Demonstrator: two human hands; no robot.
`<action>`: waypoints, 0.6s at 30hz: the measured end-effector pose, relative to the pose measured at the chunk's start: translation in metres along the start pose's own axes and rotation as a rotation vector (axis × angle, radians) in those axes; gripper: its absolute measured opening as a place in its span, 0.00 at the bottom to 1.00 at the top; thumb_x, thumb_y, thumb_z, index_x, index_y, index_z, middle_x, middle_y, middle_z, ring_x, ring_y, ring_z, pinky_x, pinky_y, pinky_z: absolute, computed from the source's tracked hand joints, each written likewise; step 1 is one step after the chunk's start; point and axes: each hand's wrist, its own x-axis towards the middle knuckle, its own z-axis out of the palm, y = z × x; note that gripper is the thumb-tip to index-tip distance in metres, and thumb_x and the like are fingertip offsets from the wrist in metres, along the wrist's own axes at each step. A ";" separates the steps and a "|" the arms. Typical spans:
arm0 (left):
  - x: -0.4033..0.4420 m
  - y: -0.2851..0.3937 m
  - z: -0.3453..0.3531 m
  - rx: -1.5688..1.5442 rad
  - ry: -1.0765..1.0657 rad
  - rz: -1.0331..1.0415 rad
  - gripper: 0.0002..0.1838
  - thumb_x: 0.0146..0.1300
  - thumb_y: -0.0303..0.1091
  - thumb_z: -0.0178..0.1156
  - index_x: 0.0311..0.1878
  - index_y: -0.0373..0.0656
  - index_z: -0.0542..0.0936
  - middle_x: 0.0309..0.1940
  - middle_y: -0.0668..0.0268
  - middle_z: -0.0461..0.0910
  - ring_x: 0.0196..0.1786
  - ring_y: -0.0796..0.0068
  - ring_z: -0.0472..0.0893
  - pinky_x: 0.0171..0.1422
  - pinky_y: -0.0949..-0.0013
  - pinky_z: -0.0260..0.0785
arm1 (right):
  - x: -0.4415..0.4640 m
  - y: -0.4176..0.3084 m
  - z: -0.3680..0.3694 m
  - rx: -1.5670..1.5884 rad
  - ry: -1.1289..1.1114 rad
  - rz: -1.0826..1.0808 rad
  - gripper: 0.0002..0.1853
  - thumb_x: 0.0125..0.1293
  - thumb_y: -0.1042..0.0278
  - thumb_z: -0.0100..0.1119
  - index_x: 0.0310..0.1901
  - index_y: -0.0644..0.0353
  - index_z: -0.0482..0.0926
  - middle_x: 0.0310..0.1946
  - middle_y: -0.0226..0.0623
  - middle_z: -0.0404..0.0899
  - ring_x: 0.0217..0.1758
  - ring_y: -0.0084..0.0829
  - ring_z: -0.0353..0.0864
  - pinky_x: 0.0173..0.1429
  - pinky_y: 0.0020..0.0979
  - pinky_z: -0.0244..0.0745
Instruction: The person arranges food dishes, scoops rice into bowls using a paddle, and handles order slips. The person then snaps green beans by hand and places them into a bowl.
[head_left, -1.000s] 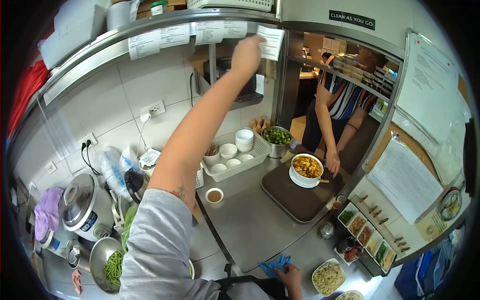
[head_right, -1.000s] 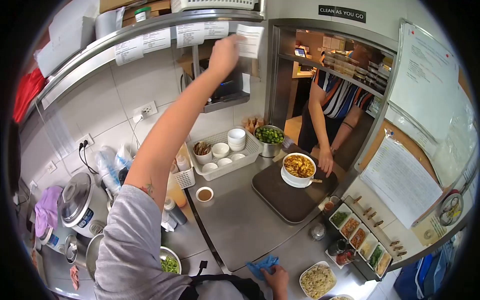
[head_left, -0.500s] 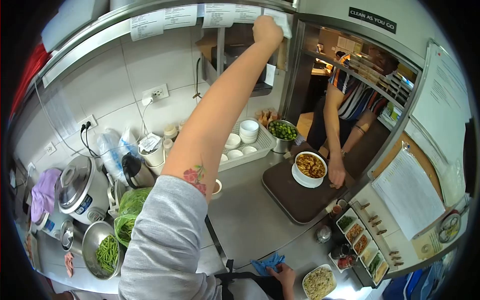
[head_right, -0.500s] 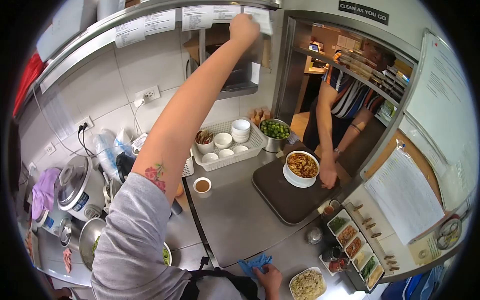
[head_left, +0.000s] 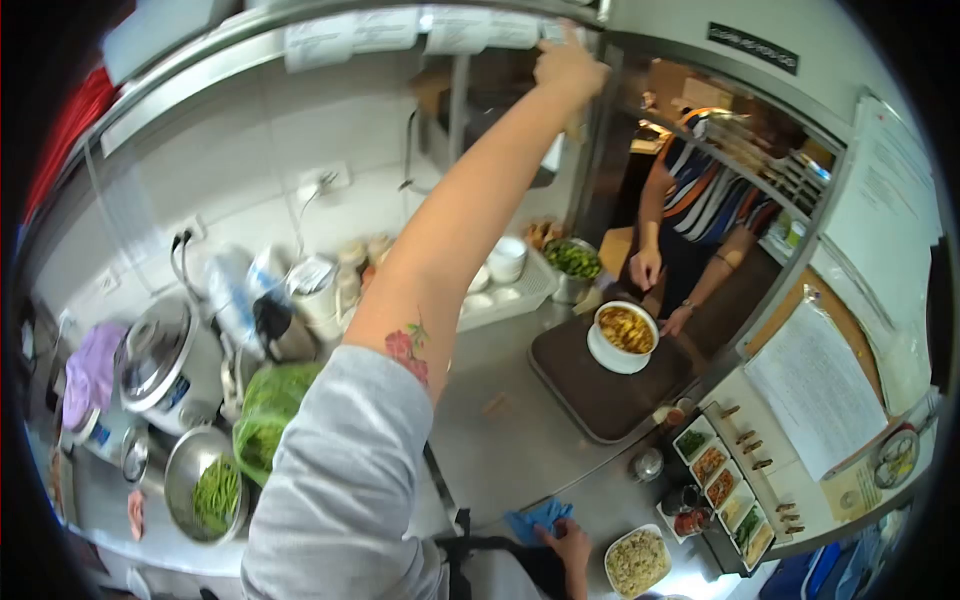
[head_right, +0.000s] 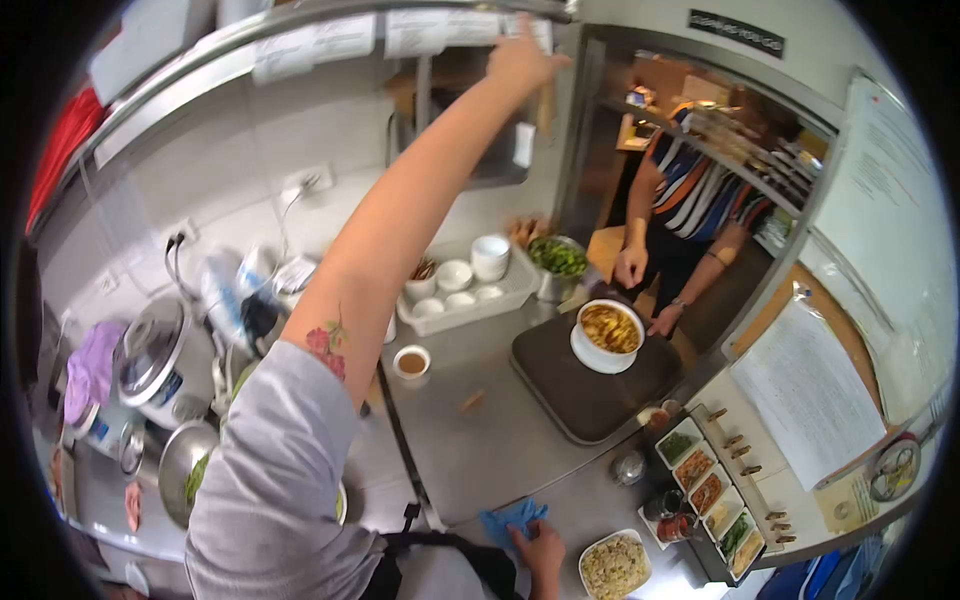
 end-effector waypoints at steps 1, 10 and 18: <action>-0.026 -0.007 -0.002 0.257 -0.019 0.126 0.53 0.50 0.64 0.64 0.71 0.41 0.56 0.49 0.41 0.78 0.49 0.54 0.82 0.55 0.53 0.73 | 0.002 0.003 0.000 0.085 -0.050 0.027 0.32 0.43 0.39 0.73 0.40 0.60 0.79 0.25 0.38 0.79 0.30 0.36 0.80 0.35 0.35 0.74; -0.526 -0.133 -0.133 -0.811 -1.387 -0.379 0.15 0.62 0.44 0.61 0.35 0.41 0.84 0.22 0.66 0.83 0.22 0.79 0.81 0.27 0.74 0.73 | 0.028 -0.111 -0.089 0.137 -0.364 -0.311 0.28 0.60 0.62 0.64 0.62 0.59 0.70 0.33 0.37 0.79 0.32 0.26 0.76 0.40 0.28 0.72; -0.699 -0.243 -0.291 -0.360 -0.905 -1.158 0.23 0.67 0.52 0.48 0.42 0.43 0.84 0.24 0.63 0.81 0.24 0.72 0.79 0.26 0.66 0.76 | -0.090 -0.271 -0.007 0.326 -0.842 -0.886 0.15 0.63 0.72 0.58 0.52 0.59 0.79 0.32 0.33 0.79 0.34 0.22 0.76 0.42 0.26 0.72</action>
